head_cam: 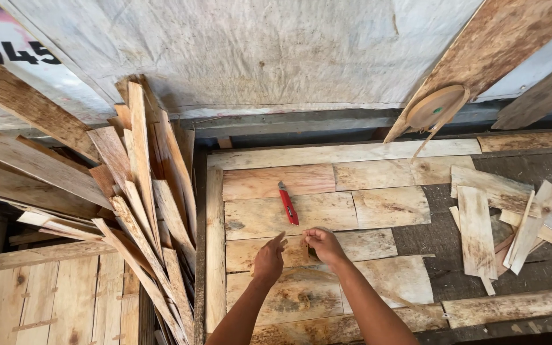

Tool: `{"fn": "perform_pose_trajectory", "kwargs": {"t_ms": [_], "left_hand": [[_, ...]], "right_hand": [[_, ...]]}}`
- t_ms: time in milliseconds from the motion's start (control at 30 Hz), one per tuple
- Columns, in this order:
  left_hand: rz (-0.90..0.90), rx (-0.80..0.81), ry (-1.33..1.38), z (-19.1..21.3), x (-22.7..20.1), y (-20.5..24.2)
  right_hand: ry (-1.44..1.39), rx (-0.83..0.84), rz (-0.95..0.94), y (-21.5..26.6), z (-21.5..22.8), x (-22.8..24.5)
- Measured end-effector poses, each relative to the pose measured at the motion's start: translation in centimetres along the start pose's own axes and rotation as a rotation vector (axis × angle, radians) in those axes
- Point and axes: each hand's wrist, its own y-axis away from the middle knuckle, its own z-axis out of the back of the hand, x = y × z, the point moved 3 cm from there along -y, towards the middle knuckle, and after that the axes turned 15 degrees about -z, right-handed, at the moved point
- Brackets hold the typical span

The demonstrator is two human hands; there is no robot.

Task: Trim and align wood veneer pieces using a utility cutter knife on a workshop bench.

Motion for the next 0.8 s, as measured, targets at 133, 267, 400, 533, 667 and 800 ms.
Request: {"fn": "perform_pose_trajectory", "kwargs": {"t_ms": [133,267,400,533,667,800], "left_hand": [[-0.173,-0.099,-0.363,-0.1,-1.0,-0.5],[-0.141,-0.079,-0.218,-0.9,-2.7,-1.0],[0.186,0.216,0.062,-2.6,-4.8,-1.4],[0.206,0.262,0.06,-5.4,-3.5,-1.6],[0.225,0.273,0.067,-6.3,-3.8,-2.1],[0.274,0.248,0.102,-7.0,-3.9,-2.2]], "right_hand": [[-0.024,-0.02,-0.023,1.1,1.4,0.8],[-0.037,-0.094,-0.008,0.4,2.9,-0.5],[-0.115,-0.152,-0.002,0.9,3.9,-0.5],[-0.087,-0.201,-0.075,3.0,4.4,1.1],[-0.127,-0.191,-0.082,2.0,5.2,-0.1],[-0.198,-0.155,-0.029,0.4,5.7,-1.8]]}}
